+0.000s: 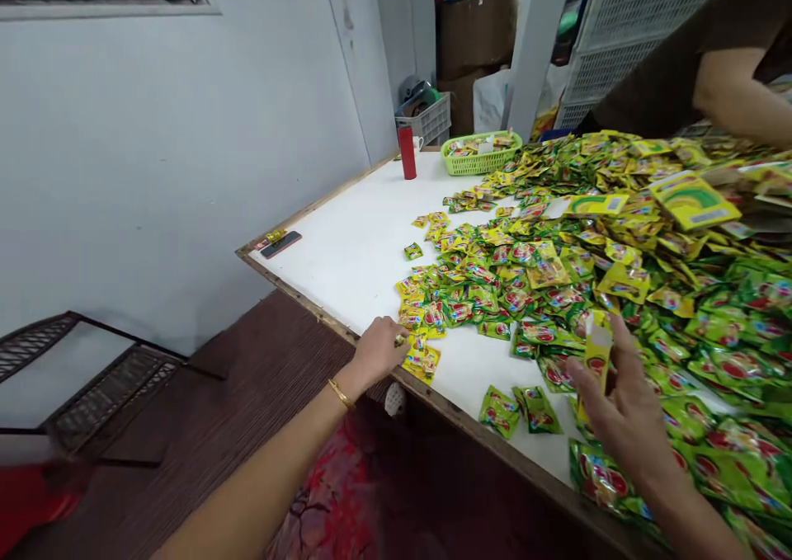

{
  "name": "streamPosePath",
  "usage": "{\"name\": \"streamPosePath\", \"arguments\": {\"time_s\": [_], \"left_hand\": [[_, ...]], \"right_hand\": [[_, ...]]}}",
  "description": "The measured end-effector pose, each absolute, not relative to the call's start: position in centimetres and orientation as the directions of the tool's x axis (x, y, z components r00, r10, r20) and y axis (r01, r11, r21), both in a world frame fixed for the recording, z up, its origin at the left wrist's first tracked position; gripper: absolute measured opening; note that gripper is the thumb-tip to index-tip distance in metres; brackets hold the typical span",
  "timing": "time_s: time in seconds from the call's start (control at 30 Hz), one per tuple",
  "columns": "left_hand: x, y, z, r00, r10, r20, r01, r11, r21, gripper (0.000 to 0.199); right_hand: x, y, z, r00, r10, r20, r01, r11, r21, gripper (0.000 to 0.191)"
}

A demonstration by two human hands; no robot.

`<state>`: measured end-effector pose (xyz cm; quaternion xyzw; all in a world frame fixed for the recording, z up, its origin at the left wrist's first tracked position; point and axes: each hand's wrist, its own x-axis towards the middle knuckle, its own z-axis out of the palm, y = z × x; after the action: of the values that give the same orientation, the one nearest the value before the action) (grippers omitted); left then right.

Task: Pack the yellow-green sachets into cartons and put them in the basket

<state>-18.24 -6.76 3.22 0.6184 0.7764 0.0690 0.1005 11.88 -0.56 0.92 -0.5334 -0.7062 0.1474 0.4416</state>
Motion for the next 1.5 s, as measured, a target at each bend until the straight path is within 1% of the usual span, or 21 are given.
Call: {"name": "streamPosePath", "arguments": {"time_s": [0.07,0.17,0.27,0.33,0.4,0.53,0.57,0.6,0.63,0.67,0.73,0.77,0.83,0.97,1.03,1.1,1.17,1.27,1.33,1.4,1.5], "left_hand": [[-17.5,-6.0,3.1,-0.214,0.975,-0.066,0.952,0.223,0.209,0.029],[-17.1,-4.2,3.4,-0.286,0.957,-0.056,0.942,0.291,0.169,0.033],[-17.5,-2.1,3.7,-0.270,0.955,-0.121,0.953,0.283,0.108,0.042],[-18.0,-1.2,3.7,-0.263,0.951,-0.161,0.955,0.280,0.097,0.046],[-18.6,-0.9,3.8,-0.264,0.950,-0.167,0.954,0.283,0.100,0.040],[-18.7,-1.5,5.2,-0.275,0.955,-0.112,0.953,0.286,0.099,0.015],[-18.3,-1.8,5.7,-0.276,0.957,-0.092,0.951,0.286,0.117,0.014],[-17.7,-2.1,6.2,-0.260,0.962,-0.086,0.947,0.271,0.174,0.015],[-16.7,-2.5,6.5,-0.216,0.970,-0.107,0.932,0.238,0.272,0.016],[-15.6,-3.0,6.6,-0.136,0.979,-0.154,0.898,0.188,0.399,0.017],[-12.7,-3.9,6.2,0.098,0.962,-0.256,0.766,0.091,0.637,0.018],[-11.1,-4.2,5.8,0.197,0.935,-0.294,0.729,0.061,0.682,0.017],[-8.4,-4.6,4.7,0.286,0.904,-0.316,0.778,-0.026,0.628,0.014],[-6.0,-4.3,3.5,0.396,0.880,-0.261,0.874,-0.274,0.401,0.015],[-6.0,-4.2,3.6,0.421,0.864,-0.275,0.875,-0.308,0.373,0.017],[-6.3,-4.4,3.9,0.426,0.852,-0.305,0.862,-0.280,0.422,0.016],[-6.8,-4.5,4.4,0.396,0.875,-0.278,0.825,-0.206,0.527,0.015],[-7.2,-3.8,5.4,0.215,0.972,-0.090,0.632,-0.068,0.772,0.022],[-6.8,-3.1,6.1,0.113,0.993,0.015,0.468,-0.067,0.881,0.030],[-5.8,-2.5,6.3,0.124,0.991,0.052,0.450,-0.103,0.887,0.028],[-4.2,-2.1,5.9,0.163,0.986,0.038,0.574,-0.126,0.809,0.019]], "right_hand": [[12.2,-0.4,0.1,-0.048,0.884,0.466,0.631,0.388,-0.672,0.080],[12.3,-0.1,-0.2,0.020,0.860,0.511,0.618,0.391,-0.682,0.076],[12.4,0.5,0.0,0.083,0.852,0.518,0.608,0.368,-0.703,0.073],[12.6,0.8,-0.1,0.107,0.862,0.495,0.604,0.339,-0.721,0.073],[12.9,0.8,-0.4,0.114,0.873,0.474,0.599,0.320,-0.734,0.073],[13.0,0.3,-0.9,0.098,0.873,0.478,0.579,0.341,-0.741,0.071],[13.0,0.3,-1.0,0.105,0.868,0.486,0.574,0.346,-0.742,0.070],[12.9,0.2,-1.0,0.119,0.863,0.492,0.569,0.347,-0.746,0.068],[12.9,0.2,-1.1,0.138,0.858,0.495,0.565,0.342,-0.751,0.066],[12.9,0.2,-1.1,0.155,0.854,0.496,0.563,0.336,-0.755,0.065],[13.0,0.0,-1.0,0.162,0.848,0.504,0.572,0.335,-0.748,0.063],[13.1,-0.2,-0.9,0.148,0.846,0.512,0.584,0.343,-0.736,0.062],[13.5,-0.9,-0.6,0.086,0.839,0.537,0.617,0.378,-0.690,0.061],[14.4,-3.7,-0.1,-0.073,0.834,0.547,0.720,0.424,-0.550,0.058],[14.5,-5.1,-0.1,-0.123,0.828,0.548,0.765,0.431,-0.479,0.057],[14.4,-6.0,-0.4,-0.170,0.810,0.561,0.784,0.456,-0.420,0.057],[14.2,-6.3,-0.7,-0.214,0.790,0.574,0.792,0.484,-0.371,0.058],[13.8,-6.3,-0.9,-0.258,0.775,0.577,0.814,0.495,-0.302,0.061],[13.4,-6.2,-1.0,-0.288,0.770,0.569,0.820,0.505,-0.268,0.063],[12.9,-6.1,-1.0,-0.304,0.768,0.564,0.816,0.515,-0.261,0.066],[12.3,-6.1,-1.2,-0.320,0.769,0.553,0.810,0.525,-0.261,0.069]]}}
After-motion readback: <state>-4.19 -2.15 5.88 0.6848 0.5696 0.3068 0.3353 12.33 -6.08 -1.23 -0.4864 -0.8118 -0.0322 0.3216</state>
